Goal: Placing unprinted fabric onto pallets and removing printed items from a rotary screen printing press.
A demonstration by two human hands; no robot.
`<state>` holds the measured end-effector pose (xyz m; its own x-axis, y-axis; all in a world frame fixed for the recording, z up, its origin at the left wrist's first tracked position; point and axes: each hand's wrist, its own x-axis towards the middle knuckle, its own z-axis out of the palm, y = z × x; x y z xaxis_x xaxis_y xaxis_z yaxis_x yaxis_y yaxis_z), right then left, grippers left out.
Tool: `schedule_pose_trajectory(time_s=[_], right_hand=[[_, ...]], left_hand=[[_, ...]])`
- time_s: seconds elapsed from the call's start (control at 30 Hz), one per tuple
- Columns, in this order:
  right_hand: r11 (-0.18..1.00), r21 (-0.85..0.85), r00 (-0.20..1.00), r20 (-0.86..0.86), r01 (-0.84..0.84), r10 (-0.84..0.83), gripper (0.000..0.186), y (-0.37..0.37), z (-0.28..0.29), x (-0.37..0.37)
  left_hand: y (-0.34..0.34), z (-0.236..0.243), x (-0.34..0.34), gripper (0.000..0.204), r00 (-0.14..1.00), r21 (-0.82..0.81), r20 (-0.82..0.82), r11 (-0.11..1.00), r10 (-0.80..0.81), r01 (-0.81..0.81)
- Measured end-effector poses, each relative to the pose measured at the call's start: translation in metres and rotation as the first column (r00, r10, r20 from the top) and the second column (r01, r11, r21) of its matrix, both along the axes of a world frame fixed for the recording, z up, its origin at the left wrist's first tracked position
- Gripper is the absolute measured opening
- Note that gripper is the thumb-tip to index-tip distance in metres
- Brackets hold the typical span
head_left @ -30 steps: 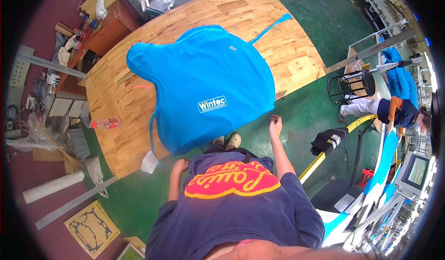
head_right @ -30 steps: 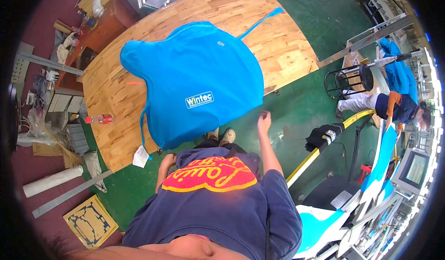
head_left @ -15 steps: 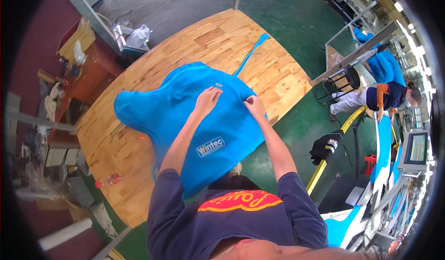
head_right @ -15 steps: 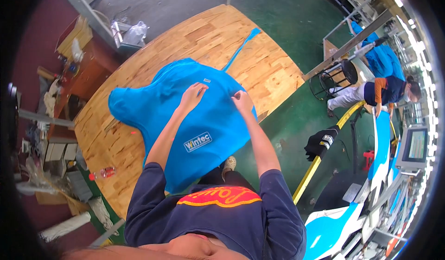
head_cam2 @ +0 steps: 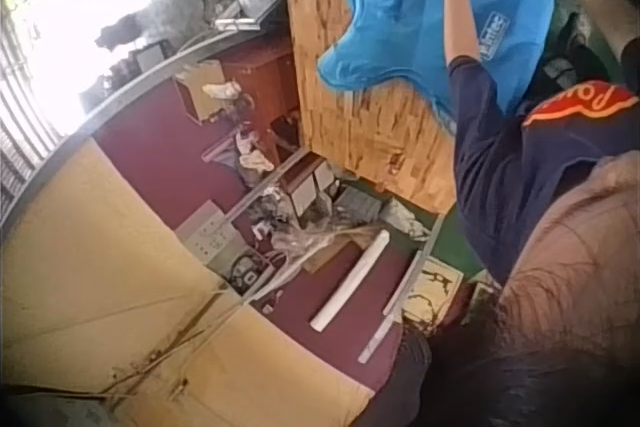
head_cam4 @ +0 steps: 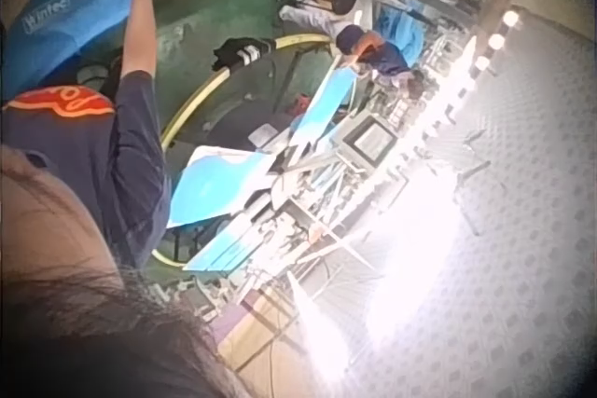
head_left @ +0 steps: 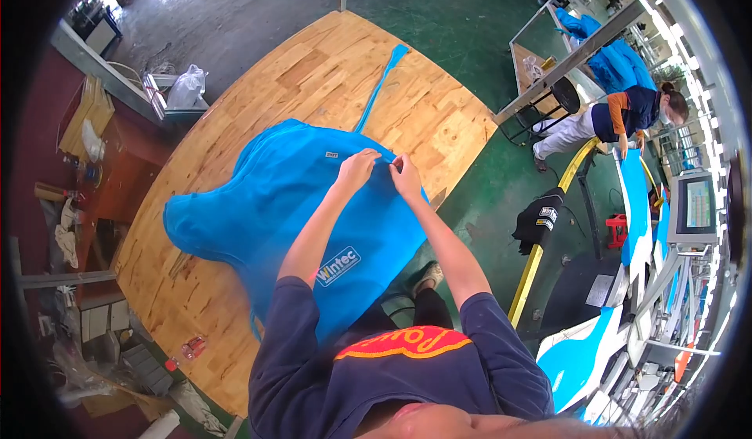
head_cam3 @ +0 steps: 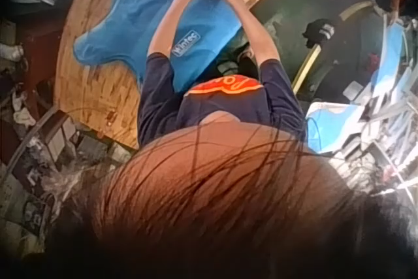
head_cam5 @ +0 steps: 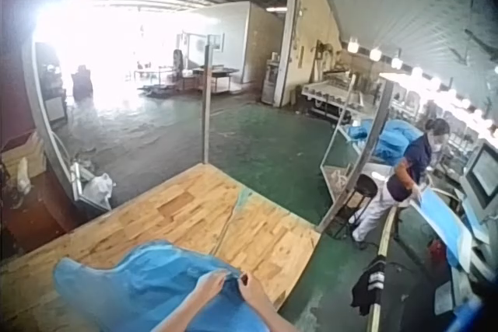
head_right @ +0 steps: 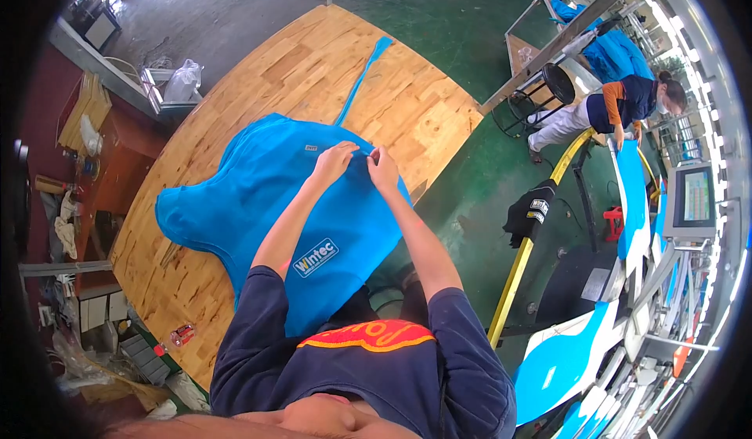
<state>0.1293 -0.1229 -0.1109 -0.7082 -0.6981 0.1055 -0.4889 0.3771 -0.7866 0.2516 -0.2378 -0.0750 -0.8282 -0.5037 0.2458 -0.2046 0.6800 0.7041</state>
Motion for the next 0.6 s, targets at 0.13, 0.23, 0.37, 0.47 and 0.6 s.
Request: schedule_pose_trajectory(time_s=[0.13,0.23,0.37,0.47,0.6], right_hand=[[0.999,0.041,0.998,0.052,-0.019,0.017,0.022,0.007,0.020,0.002],[0.999,0.041,0.999,-0.044,-0.005,0.007,0.024,0.031,0.024,-0.009],[0.995,-0.026,0.885,-0.460,-0.099,0.076,0.030,0.097,0.033,-0.009],[0.965,-0.007,0.918,-0.309,-0.262,0.248,0.037,0.186,0.040,-0.006],[0.984,-0.044,0.967,-0.194,-0.174,0.162,0.039,0.344,0.032,-0.029]], left_hand=[[0.002,-0.010,-0.010,0.024,0.994,-0.060,0.106,0.998,0.032,-0.026],[0.011,-0.008,-0.022,0.031,0.985,-0.203,0.088,0.971,0.147,-0.127],[0.050,-0.008,-0.016,0.050,0.855,-0.410,0.036,0.788,0.517,-0.459],[0.091,-0.018,-0.023,0.056,0.797,-0.463,0.068,0.727,0.600,-0.507],[0.153,-0.037,-0.087,0.059,0.813,-0.623,0.246,0.728,0.528,-0.284]])
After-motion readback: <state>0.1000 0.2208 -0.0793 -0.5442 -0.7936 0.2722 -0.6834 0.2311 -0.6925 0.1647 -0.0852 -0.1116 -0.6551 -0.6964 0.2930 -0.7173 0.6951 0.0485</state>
